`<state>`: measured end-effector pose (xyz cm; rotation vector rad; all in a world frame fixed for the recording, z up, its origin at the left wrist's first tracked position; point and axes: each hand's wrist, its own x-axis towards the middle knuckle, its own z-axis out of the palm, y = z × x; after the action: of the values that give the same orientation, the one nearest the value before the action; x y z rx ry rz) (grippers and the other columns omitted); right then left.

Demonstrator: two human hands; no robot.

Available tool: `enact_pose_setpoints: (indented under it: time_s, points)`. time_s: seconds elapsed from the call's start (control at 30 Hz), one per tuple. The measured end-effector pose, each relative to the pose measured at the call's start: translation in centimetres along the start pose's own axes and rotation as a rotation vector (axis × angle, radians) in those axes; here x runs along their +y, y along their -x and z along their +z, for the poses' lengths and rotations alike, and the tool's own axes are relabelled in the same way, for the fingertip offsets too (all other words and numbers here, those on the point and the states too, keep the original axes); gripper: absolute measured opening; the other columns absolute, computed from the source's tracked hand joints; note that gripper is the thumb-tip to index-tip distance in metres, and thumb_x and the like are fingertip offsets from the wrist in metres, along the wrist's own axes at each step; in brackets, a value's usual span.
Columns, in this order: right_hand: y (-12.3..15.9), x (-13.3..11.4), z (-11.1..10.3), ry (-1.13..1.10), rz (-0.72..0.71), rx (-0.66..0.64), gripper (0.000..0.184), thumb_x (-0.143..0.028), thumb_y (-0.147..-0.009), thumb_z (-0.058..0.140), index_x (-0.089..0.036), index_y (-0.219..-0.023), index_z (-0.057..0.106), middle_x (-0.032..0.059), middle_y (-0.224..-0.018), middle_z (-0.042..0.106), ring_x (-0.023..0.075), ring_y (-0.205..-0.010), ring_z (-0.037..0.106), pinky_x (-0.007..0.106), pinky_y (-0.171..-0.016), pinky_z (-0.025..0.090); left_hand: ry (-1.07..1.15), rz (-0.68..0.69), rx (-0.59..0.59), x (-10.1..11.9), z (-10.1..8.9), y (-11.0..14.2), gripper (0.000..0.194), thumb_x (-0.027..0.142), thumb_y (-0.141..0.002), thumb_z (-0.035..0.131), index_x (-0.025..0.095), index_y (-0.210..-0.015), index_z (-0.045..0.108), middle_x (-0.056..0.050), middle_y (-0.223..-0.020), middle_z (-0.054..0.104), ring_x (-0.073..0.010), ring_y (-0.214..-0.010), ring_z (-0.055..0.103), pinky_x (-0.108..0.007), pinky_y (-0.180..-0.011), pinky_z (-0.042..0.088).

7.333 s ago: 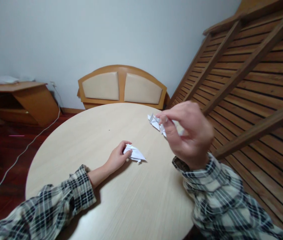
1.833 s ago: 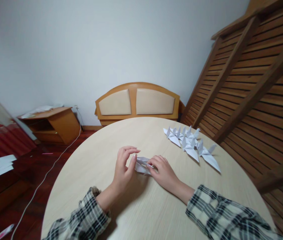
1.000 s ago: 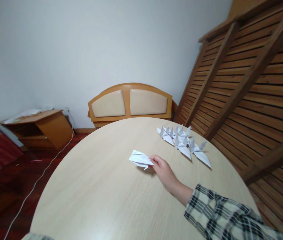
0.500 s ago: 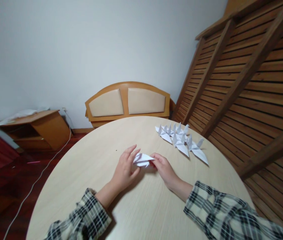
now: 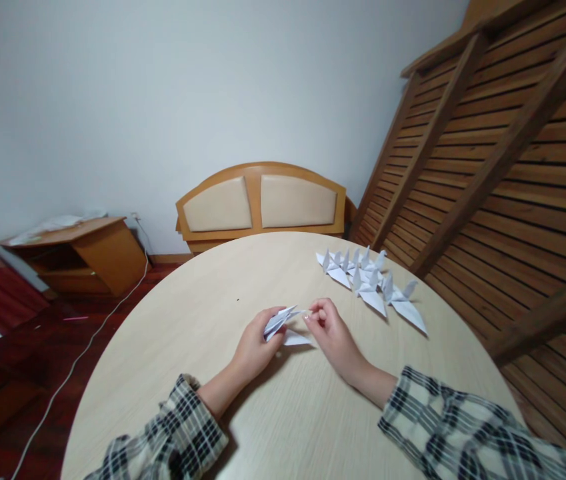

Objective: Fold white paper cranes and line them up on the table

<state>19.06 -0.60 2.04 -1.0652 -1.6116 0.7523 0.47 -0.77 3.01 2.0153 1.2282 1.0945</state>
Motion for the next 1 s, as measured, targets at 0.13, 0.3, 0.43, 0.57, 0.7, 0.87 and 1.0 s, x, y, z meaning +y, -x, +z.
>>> enact_pose_setpoints:
  time_s: [0.13,0.3,0.43,0.57,0.7,0.87,1.0]
  points:
    - [-0.3,-0.3,-0.6,0.110,-0.105,-0.062,0.004,-0.025,-0.087,0.055,-0.021,-0.087,0.054,-0.0015,-0.072,0.053,0.0145,-0.068,0.053,0.027,-0.065,0.042,0.005,-0.036,-0.005,-0.2,0.1,0.0,0.040,0.016,-0.080,0.052,0.016,-0.119,0.058,-0.010,-0.118,0.066,-0.0232,-0.106,0.062,-0.039,-0.095,0.047]
    - [-0.1,-0.6,-0.6,0.216,-0.205,-0.073,0.007,-0.025,-0.085,0.062,-0.023,-0.091,0.060,-0.0008,-0.073,0.056,0.0167,-0.074,0.055,0.030,-0.073,0.043,-0.067,0.011,0.010,-0.4,0.1,0.1,0.043,0.014,-0.076,0.055,0.018,-0.118,0.058,-0.008,-0.111,0.065,-0.0229,-0.102,0.061,-0.038,-0.092,0.048]
    - [0.2,-0.9,-0.5,0.292,-0.196,-0.100,0.015,-0.032,-0.082,0.068,-0.022,-0.089,0.058,-0.0013,-0.072,0.057,0.0181,-0.075,0.055,0.032,-0.074,0.041,-0.135,0.023,0.012,-0.4,0.0,0.2,0.045,0.014,-0.075,0.059,0.021,-0.119,0.057,-0.006,-0.103,0.061,-0.0221,-0.096,0.061,-0.036,-0.085,0.049]
    - [0.1,-1.1,-0.6,0.326,-0.180,-0.095,0.020,-0.034,-0.081,0.071,-0.022,-0.089,0.057,-0.0009,-0.075,0.059,0.0185,-0.077,0.055,0.033,-0.074,0.040,-0.173,0.028,-0.003,-0.2,-0.1,0.3,0.042,0.017,-0.078,0.061,0.021,-0.120,0.056,-0.006,-0.106,0.059,-0.0219,-0.098,0.060,-0.035,-0.085,0.048]
    - [0.1,-1.1,-0.8,0.361,-0.192,-0.081,0.020,-0.035,-0.081,0.070,-0.022,-0.089,0.057,-0.0007,-0.076,0.059,0.0184,-0.077,0.055,0.033,-0.075,0.040,-0.211,0.033,-0.014,0.0,-0.2,0.4,0.043,0.018,-0.079,0.060,0.022,-0.122,0.055,-0.006,-0.106,0.059,-0.0213,-0.096,0.059,-0.034,-0.083,0.048]
    - [0.0,-1.2,-0.9,0.419,-0.217,-0.064,0.018,-0.035,-0.081,0.070,-0.022,-0.086,0.059,-0.0012,-0.074,0.059,0.0181,-0.075,0.054,0.033,-0.073,0.038,-0.253,0.039,-0.022,0.2,-0.2,0.5,0.043,0.019,-0.080,0.060,0.021,-0.123,0.055,-0.006,-0.105,0.058,-0.0215,-0.095,0.060,-0.034,-0.081,0.048]
    - [-0.1,-1.3,-0.9,0.466,-0.234,-0.046,0.015,-0.034,-0.080,0.071,-0.022,-0.083,0.061,-0.0017,-0.072,0.058,0.0179,-0.074,0.053,0.033,-0.074,0.036,-0.282,0.032,-0.031,0.4,-0.3,0.5,0.045,0.017,-0.079,0.059,0.022,-0.123,0.055,-0.006,-0.105,0.058,-0.0212,-0.093,0.060,-0.033,-0.079,0.049]
